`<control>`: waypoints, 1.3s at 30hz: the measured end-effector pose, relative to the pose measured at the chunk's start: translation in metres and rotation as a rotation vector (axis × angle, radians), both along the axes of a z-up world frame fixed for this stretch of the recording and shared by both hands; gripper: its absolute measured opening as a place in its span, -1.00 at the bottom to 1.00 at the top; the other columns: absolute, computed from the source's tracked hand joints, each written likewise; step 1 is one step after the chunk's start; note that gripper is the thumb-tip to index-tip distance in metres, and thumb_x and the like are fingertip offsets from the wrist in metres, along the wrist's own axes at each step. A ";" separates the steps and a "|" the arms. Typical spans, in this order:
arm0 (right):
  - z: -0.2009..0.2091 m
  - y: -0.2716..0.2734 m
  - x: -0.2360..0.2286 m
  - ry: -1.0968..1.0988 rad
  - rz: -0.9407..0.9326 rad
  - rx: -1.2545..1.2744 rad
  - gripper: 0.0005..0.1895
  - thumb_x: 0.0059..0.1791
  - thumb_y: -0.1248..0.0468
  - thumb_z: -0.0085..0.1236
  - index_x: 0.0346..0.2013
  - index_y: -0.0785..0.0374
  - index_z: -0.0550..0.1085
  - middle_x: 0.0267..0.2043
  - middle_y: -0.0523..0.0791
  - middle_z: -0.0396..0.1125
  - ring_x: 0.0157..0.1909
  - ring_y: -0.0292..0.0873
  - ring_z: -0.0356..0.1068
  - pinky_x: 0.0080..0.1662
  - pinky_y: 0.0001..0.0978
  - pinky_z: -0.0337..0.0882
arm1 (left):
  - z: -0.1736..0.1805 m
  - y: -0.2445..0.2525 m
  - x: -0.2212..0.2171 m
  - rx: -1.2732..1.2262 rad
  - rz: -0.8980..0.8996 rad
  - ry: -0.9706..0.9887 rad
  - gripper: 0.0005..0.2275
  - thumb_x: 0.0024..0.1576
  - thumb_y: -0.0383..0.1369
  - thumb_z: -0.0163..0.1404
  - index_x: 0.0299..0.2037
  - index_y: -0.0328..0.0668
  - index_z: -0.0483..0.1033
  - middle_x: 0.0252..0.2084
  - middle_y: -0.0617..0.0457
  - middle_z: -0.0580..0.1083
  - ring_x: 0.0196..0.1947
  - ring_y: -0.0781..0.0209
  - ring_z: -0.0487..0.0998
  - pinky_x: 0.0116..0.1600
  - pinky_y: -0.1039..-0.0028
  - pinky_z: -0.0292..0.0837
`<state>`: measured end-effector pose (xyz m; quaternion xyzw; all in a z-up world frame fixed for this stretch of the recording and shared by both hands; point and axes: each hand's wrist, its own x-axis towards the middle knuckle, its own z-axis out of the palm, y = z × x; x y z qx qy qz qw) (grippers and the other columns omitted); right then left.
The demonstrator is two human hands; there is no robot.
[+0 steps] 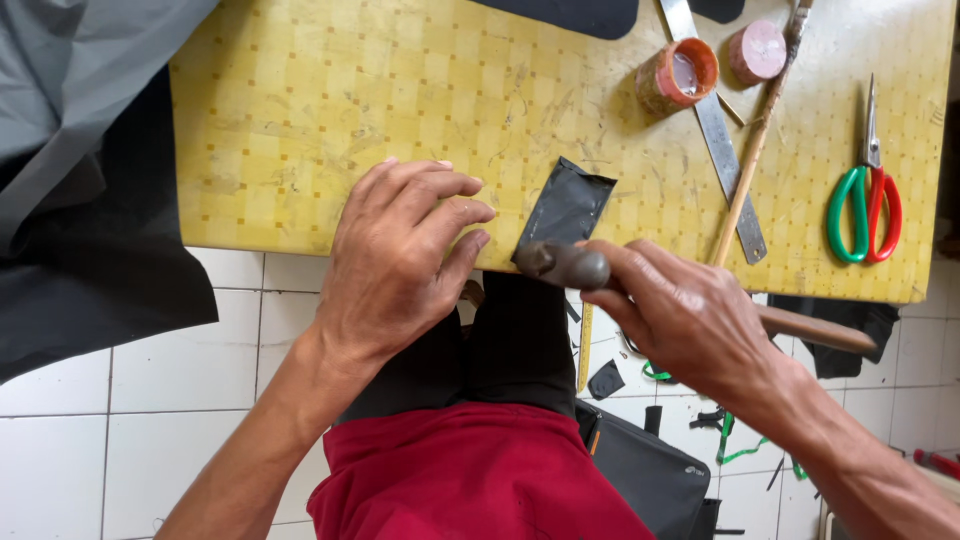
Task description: The person uses a hammer to tap a small black rectangular piece on a yellow work table. They then pick up a black bag, open it, and use a metal ruler to measure the interior dimensions of the bag's compartments.
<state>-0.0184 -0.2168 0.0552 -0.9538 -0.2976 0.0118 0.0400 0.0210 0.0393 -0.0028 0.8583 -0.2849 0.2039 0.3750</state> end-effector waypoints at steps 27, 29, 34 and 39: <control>-0.005 -0.052 -0.016 0.081 -0.279 0.182 -0.77 0.05 0.16 -0.02 -0.23 0.30 0.39 -0.35 -0.06 0.30 -0.34 0.01 0.29 -0.33 -0.15 0.26 | -0.008 -0.031 -0.003 0.152 -0.070 -0.129 -0.90 0.09 -0.39 0.19 -0.25 -0.09 0.55 -0.19 0.11 0.52 -0.10 0.09 0.49 0.04 0.29 0.35; -0.007 -0.054 -0.019 0.085 -0.287 0.195 -0.77 0.05 0.17 -0.02 -0.24 0.30 0.40 -0.37 -0.07 0.29 -0.36 -0.01 0.28 -0.32 -0.17 0.27 | -0.006 -0.037 0.003 0.164 -0.052 -0.146 -0.88 0.05 -0.42 0.22 -0.27 -0.07 0.54 -0.21 0.11 0.52 -0.12 0.09 0.49 0.03 0.30 0.35; -0.004 -0.050 -0.017 0.092 -0.309 0.242 -0.76 0.05 0.14 -0.03 -0.23 0.28 0.40 -0.39 -0.08 0.29 -0.38 -0.05 0.28 -0.33 -0.21 0.26 | -0.003 -0.048 0.024 0.160 -0.038 -0.196 -0.90 0.04 -0.46 0.21 -0.32 -0.07 0.56 -0.25 0.11 0.51 -0.20 0.11 0.50 -0.04 0.32 0.38; 0.006 -0.034 -0.004 0.008 -0.170 0.164 -0.66 0.05 0.15 -0.01 0.02 0.31 0.39 -0.39 -0.09 0.26 -0.39 -0.04 0.31 -0.41 -0.17 0.28 | -0.001 -0.048 0.024 0.066 -0.015 -0.085 -0.87 0.07 -0.55 0.12 -0.22 -0.14 0.56 -0.20 0.05 0.54 -0.16 0.06 0.51 -0.05 0.31 0.39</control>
